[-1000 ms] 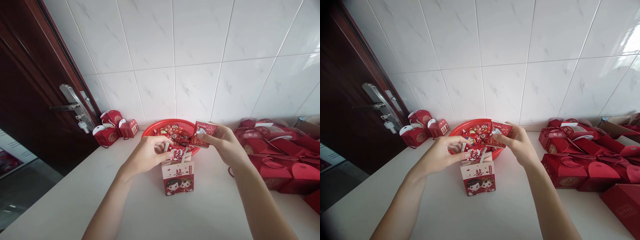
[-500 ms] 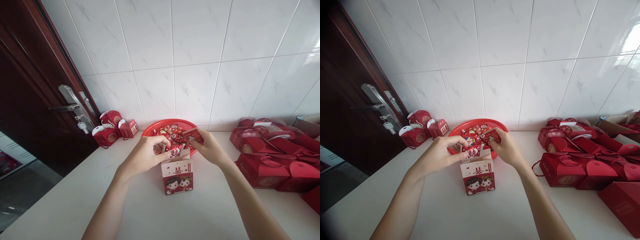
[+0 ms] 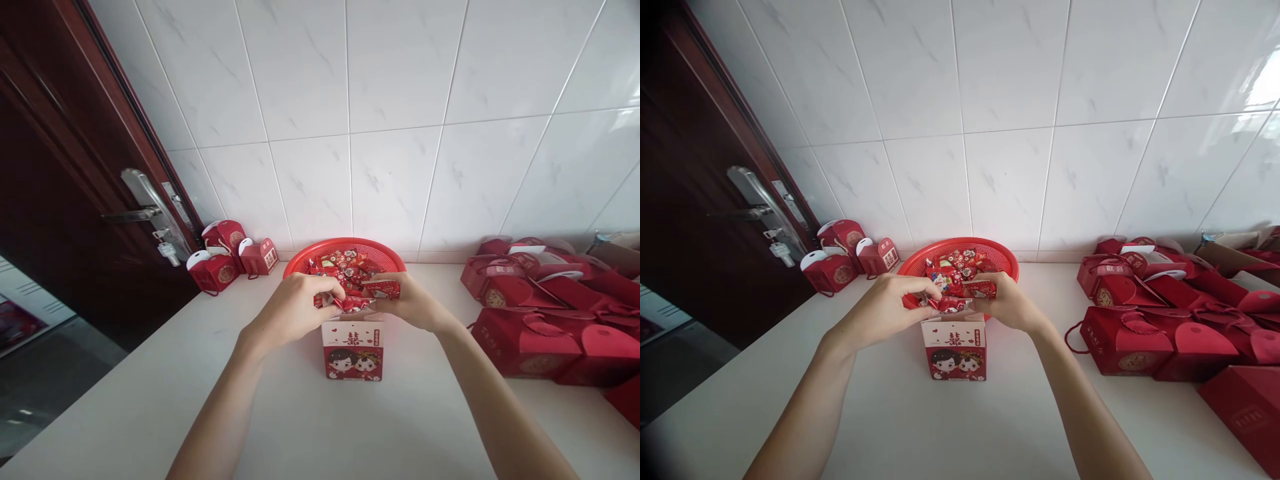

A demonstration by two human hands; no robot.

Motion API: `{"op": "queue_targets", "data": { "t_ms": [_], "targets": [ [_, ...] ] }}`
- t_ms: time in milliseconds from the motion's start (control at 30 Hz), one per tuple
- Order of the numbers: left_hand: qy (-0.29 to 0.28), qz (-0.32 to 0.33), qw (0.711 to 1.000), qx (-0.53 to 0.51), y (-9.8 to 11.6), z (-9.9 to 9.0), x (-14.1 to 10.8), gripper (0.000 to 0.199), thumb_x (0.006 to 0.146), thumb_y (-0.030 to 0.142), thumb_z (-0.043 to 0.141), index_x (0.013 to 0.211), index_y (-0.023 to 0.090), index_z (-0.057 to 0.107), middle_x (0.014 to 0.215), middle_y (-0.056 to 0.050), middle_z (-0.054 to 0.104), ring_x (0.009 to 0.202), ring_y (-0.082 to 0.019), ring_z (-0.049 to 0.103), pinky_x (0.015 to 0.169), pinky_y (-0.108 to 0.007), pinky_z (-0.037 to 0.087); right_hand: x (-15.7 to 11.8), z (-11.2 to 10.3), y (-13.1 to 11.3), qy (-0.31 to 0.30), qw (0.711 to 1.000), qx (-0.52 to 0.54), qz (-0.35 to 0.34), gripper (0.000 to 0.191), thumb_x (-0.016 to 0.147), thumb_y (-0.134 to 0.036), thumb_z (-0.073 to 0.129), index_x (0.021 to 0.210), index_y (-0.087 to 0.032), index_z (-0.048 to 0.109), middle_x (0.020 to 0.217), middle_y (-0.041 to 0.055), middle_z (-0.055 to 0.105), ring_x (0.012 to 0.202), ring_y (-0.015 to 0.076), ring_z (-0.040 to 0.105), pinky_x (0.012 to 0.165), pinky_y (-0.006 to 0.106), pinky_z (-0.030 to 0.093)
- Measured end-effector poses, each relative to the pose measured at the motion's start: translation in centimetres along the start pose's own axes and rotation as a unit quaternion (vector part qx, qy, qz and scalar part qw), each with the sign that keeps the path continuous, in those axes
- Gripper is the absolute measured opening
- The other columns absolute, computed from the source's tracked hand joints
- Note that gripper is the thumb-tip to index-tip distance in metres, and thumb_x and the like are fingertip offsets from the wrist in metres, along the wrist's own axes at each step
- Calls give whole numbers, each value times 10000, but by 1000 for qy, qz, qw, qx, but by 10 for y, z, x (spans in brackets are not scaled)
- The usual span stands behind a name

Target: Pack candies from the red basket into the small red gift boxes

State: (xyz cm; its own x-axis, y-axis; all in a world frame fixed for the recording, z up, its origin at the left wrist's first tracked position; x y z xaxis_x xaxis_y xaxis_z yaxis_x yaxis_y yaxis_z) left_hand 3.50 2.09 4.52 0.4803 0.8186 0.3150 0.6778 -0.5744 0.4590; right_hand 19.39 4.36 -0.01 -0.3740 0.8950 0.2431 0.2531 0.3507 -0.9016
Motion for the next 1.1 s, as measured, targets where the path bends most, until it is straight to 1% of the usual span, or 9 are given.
{"op": "queue_targets", "data": {
  "t_ms": [133,367,600,767,833,900,967,1033,1100],
  "targets": [
    [-35,33,999,-1,6,8,2,188,791,105,618,837,229,751,771,37,745,657,-141,635,622,-256,464,-3,8,-7,-60,997,49,-17,211,828,-341,748,951,-172,778,1036,85,782,1042,283,710,937,426,563],
    [-34,64,996,58,9,10,5,223,805,69,623,815,225,782,875,-17,723,741,-169,646,653,-288,447,-4,8,-9,-75,996,51,-8,256,847,-339,737,1047,-187,787,1074,75,783,1032,267,709,948,435,566],
    [-75,42,992,89,7,17,2,247,838,101,607,851,246,805,831,-17,672,707,-164,599,621,-284,401,-4,1,-4,-40,999,24,3,171,818,-319,743,928,-190,769,972,55,756,943,250,687,853,408,575],
    [-105,63,988,91,13,23,-2,304,816,66,530,598,217,678,685,-3,565,622,-154,521,569,-280,340,-3,-1,0,-24,1000,-4,-15,139,822,-309,717,895,-202,768,958,54,737,903,234,673,759,357,572],
    [-107,68,987,99,15,23,-4,326,817,62,512,567,214,657,675,-11,549,625,-165,519,568,-284,334,-3,-2,0,-16,1000,-8,-20,141,826,-320,717,888,-205,771,972,58,738,913,238,676,760,353,575],
    [-112,64,985,111,16,23,-6,331,818,55,493,634,227,708,695,-13,557,640,-169,529,579,-281,348,-4,-2,-2,-19,1000,-10,-20,157,839,-334,712,896,-200,772,966,61,741,915,243,677,769,360,575],
    [-112,63,985,111,18,22,-6,382,822,46,470,821,263,785,727,-6,579,652,-164,536,594,-269,369,-4,-1,-3,-19,1000,-16,-19,176,852,-347,708,916,-196,773,966,64,743,920,247,675,770,365,573],
    [-105,76,987,93,22,21,-6,481,828,40,457,1042,308,795,768,0,618,675,-160,553,625,-258,400,-4,-3,-5,-13,999,-25,-18,188,856,-355,709,930,-194,774,974,67,748,924,250,674,763,362,571],
    [-101,94,988,72,27,22,-6,501,843,48,469,1127,319,780,804,-6,658,720,-169,583,680,-267,435,-4,-3,-5,-12,999,-31,-17,198,858,-363,710,933,-191,772,967,64,753,918,248,677,768,365,568]
  ]
}}
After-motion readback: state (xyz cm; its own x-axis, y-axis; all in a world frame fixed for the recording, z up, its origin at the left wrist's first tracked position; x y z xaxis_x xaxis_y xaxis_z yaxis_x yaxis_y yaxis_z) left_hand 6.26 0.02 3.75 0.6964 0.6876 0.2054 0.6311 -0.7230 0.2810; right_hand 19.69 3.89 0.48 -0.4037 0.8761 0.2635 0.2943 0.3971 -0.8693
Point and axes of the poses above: each hand's wrist, its own x-axis towards the middle knuckle, its own z-axis out of the palm, y = z × x, the point moved 9 cm from there along x, towards the middle knuckle
